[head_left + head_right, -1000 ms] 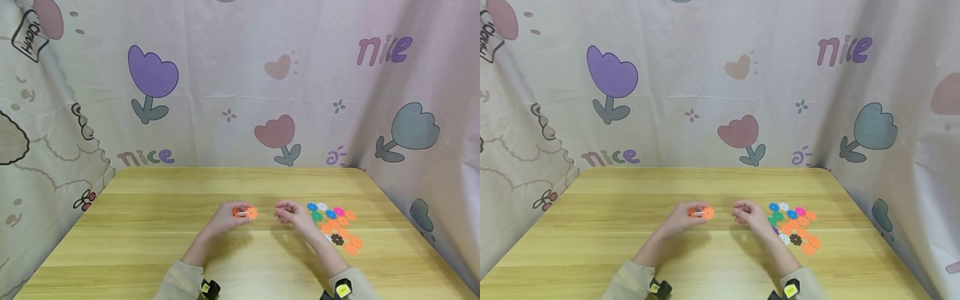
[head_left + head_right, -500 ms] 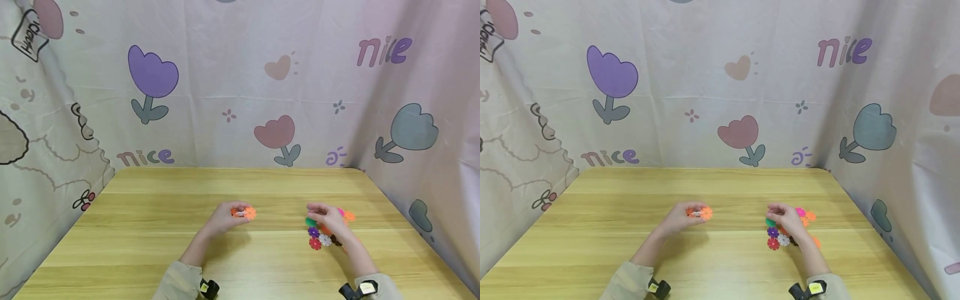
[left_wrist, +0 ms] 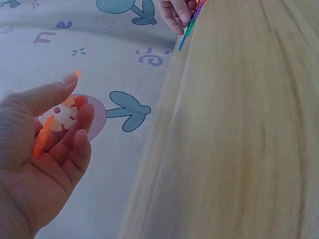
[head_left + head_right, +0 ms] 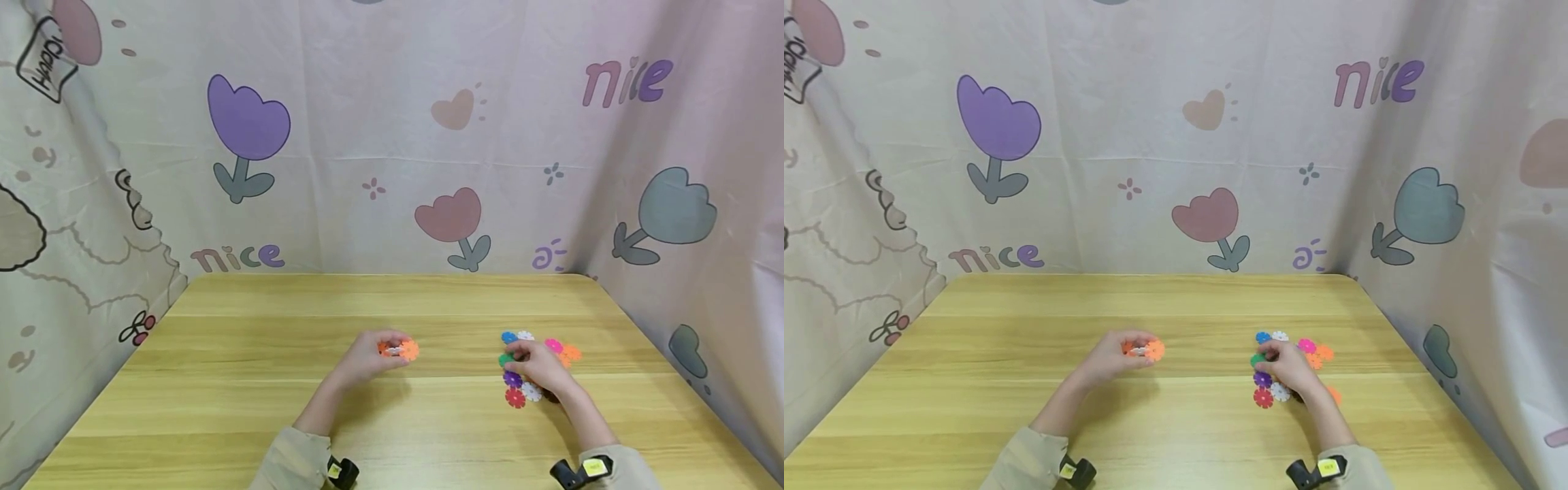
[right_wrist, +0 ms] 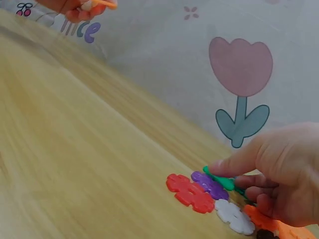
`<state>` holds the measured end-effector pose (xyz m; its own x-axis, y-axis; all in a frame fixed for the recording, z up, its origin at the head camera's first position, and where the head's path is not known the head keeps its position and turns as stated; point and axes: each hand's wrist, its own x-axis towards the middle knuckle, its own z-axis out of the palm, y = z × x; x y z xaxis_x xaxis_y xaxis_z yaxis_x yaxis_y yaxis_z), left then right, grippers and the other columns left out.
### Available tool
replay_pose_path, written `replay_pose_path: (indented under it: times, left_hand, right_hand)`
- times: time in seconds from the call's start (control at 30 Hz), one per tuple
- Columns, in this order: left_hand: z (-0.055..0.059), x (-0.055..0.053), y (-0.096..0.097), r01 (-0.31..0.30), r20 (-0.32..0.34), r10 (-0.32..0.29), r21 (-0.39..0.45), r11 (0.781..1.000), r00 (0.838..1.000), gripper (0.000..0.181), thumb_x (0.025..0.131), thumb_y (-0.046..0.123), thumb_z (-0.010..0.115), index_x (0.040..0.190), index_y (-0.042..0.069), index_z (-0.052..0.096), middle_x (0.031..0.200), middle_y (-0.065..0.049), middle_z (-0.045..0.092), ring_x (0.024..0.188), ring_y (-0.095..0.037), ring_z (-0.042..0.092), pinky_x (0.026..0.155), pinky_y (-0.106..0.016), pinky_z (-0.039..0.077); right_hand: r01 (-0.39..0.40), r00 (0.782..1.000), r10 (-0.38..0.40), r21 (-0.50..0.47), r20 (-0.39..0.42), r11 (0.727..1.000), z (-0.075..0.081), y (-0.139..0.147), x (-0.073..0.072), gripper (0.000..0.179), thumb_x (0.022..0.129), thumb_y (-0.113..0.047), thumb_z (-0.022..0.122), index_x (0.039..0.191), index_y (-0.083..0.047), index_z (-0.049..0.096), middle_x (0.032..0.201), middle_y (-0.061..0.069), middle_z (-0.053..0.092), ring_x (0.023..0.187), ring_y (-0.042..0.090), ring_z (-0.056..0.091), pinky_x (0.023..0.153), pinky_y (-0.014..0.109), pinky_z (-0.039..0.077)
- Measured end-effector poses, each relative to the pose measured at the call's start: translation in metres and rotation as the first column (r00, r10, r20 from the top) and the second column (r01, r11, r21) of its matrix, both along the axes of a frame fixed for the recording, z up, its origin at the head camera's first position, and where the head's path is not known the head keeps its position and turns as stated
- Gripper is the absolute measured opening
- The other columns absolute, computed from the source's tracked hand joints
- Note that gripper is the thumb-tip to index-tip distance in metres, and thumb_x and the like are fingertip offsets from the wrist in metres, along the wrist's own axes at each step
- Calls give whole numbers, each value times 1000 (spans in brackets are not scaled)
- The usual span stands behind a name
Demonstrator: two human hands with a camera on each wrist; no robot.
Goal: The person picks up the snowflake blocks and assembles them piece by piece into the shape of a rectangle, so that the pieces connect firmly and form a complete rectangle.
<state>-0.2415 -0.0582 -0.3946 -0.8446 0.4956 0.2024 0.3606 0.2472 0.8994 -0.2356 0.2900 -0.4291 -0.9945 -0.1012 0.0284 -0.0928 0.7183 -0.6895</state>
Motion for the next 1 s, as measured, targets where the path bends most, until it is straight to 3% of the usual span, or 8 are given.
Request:
replay_pose_path:
  times: [0.17,0.37,0.7,0.87,1.0]
  left_hand:
    - [-3,-1,0,9,-9,-9,-4,1000,1000,31,81,12,72,110,3,66,105,-7,63,93,-19,57,69,-24,51]
    - [-3,-1,0,20,-17,-20,-5,1000,1000,32,81,13,71,111,2,65,107,-8,63,92,-18,57,69,-24,51]
    - [-2,1,0,20,23,-20,-4,1000,1000,33,82,12,71,113,3,64,113,-10,62,93,-17,57,69,-24,50]
    - [6,6,1,9,13,-9,-17,1000,1000,32,82,8,69,113,2,64,113,-12,61,101,-24,55,71,-25,49]
    - [21,15,1,15,6,-15,-22,1000,1000,30,83,4,67,112,-3,63,111,-14,61,99,-25,56,71,-24,49]
  right_hand:
    - [19,1000,-19,61,5,998,2,-4,1,31,79,-11,72,106,3,64,91,7,57,83,21,50,73,35,43]
    - [35,999,-36,22,33,999,4,-5,2,26,79,-7,71,98,2,55,87,8,53,76,20,47,67,32,41]
    - [43,997,-44,-16,-66,999,11,-20,3,17,80,-5,69,93,0,58,82,4,59,75,16,54,66,29,46]
    - [-13,998,5,-127,-64,992,18,-39,1,12,83,-7,68,91,0,62,76,6,60,63,16,55,54,25,47]
    - [-97,995,89,-275,-40,957,22,-56,1,12,86,-6,64,95,3,61,76,15,60,59,22,56,52,27,49]
